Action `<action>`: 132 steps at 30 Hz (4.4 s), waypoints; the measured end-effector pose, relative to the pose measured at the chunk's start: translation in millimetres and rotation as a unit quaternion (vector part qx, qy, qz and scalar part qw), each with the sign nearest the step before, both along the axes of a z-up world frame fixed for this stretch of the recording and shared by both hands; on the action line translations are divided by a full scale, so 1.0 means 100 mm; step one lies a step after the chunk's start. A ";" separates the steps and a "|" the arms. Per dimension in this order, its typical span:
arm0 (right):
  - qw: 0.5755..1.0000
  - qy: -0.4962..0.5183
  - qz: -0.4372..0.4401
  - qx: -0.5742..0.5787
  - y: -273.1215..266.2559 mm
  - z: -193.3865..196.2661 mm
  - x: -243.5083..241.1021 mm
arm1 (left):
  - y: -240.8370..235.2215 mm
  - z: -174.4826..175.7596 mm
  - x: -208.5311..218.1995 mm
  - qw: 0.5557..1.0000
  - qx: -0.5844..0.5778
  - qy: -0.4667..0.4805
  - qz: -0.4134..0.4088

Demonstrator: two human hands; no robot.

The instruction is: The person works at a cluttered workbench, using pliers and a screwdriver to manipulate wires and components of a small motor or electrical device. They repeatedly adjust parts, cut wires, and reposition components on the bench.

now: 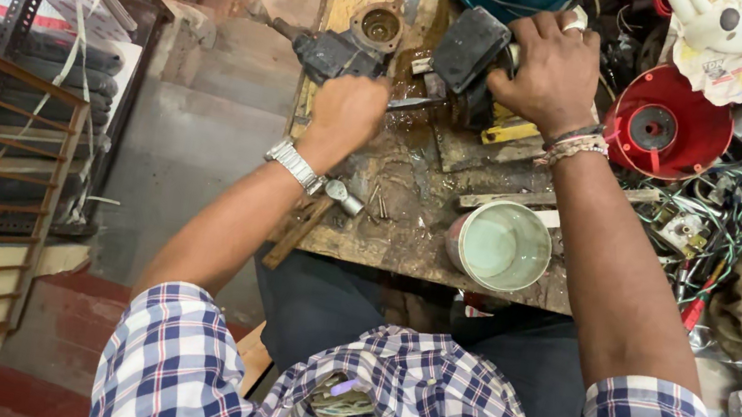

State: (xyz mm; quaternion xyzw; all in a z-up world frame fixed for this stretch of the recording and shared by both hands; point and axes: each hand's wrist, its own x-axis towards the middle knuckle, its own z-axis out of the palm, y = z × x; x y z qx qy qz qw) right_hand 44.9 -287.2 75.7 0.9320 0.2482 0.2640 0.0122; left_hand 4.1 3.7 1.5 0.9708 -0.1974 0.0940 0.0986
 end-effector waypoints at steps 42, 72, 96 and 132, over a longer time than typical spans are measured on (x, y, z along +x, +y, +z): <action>1.000 0.013 -0.004 0.008 -0.02 -0.04 0.02 | 0.00 0.16 -0.15 0.982 -0.025 0.185 0.045; 0.999 0.018 0.004 0.031 -0.02 -0.02 -0.01 | 0.39 -0.06 -0.26 0.977 -0.211 -0.019 -0.019; 0.416 0.358 -0.076 0.832 1.90 -2.05 -0.90 | 0.25 -0.31 -0.03 0.980 -0.130 -0.074 0.131; 0.182 0.383 -0.046 0.904 2.12 -2.02 -0.55 | 0.51 -0.35 -0.35 0.981 -0.176 -0.015 0.083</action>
